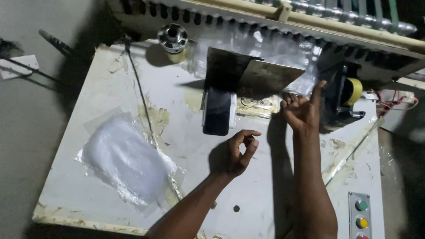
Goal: Manually folding and organizing small plastic pouches on a workbench in a factory setting.
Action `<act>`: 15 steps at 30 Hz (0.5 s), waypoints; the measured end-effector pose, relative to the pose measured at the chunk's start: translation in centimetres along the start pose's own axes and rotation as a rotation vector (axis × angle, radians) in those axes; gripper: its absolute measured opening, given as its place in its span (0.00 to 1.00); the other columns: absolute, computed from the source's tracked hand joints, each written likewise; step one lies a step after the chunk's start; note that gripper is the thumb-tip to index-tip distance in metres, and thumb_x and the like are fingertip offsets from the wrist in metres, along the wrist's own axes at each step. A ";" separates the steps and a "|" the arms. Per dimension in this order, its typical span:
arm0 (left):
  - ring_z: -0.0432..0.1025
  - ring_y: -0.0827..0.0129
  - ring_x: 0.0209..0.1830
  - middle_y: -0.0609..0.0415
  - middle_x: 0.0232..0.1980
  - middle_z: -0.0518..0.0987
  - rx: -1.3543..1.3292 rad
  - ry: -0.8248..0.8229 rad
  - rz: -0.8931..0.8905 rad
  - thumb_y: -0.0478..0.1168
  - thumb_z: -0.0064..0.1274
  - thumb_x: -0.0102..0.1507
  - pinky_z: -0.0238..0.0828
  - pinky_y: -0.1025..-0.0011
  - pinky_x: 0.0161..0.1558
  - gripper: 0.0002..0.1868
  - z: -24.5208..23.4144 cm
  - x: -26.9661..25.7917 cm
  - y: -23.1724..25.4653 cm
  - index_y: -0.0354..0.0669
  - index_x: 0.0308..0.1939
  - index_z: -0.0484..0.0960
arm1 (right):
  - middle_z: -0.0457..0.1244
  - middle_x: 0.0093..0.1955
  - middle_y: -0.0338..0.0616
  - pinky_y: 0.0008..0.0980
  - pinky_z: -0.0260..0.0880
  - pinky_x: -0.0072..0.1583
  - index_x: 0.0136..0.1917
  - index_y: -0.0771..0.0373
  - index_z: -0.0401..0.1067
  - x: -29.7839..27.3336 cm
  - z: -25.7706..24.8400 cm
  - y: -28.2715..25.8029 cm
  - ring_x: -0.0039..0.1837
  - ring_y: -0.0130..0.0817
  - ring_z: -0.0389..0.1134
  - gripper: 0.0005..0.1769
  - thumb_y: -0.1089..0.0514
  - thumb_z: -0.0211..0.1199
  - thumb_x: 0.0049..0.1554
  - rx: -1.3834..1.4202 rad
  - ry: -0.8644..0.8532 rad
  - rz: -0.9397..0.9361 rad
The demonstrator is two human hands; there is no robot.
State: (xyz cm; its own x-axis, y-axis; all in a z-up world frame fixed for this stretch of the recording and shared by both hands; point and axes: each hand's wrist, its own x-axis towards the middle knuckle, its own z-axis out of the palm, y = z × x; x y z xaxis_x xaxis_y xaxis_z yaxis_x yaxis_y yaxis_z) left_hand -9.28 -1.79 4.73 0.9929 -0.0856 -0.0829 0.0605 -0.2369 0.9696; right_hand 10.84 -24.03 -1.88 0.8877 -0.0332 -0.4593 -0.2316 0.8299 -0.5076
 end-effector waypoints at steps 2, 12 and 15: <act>0.82 0.63 0.41 0.59 0.43 0.85 0.018 0.008 0.015 0.60 0.43 0.67 0.77 0.64 0.37 0.22 0.5 0.4 -0.6 0.56 0.56 0.81 | 0.28 0.86 0.57 0.48 0.24 0.80 0.83 0.62 0.27 0.2 0.5 -0.4 0.87 0.51 0.27 0.84 0.19 0.77 0.41 -0.044 -0.111 0.016; 0.79 0.64 0.32 0.61 0.39 0.84 0.038 0.107 -0.042 0.62 0.46 0.64 0.72 0.67 0.35 0.23 2.3 0.5 -1.9 0.59 0.55 0.83 | 0.41 0.75 0.78 0.69 0.50 0.72 0.80 0.74 0.33 -0.7 10.1 -1.2 0.75 0.67 0.53 0.71 0.42 0.80 0.47 -0.050 -0.032 0.169; 0.79 0.65 0.38 0.60 0.39 0.84 0.021 0.097 -0.008 0.60 0.47 0.65 0.74 0.66 0.39 0.22 3.2 1.2 -3.6 0.56 0.55 0.83 | 0.58 0.65 0.71 0.57 0.64 0.69 0.74 0.71 0.58 8.0 5.6 0.2 0.69 0.60 0.66 0.49 0.48 0.80 0.52 -0.372 -0.075 0.062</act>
State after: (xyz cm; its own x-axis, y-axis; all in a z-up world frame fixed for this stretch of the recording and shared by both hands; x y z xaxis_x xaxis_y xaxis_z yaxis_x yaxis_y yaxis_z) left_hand -8.67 -4.15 0.44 0.9977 0.0107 -0.0671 0.0676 -0.2575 0.9639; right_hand 20.09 -21.02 -1.55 0.8909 0.0632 -0.4499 -0.4023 0.5697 -0.7167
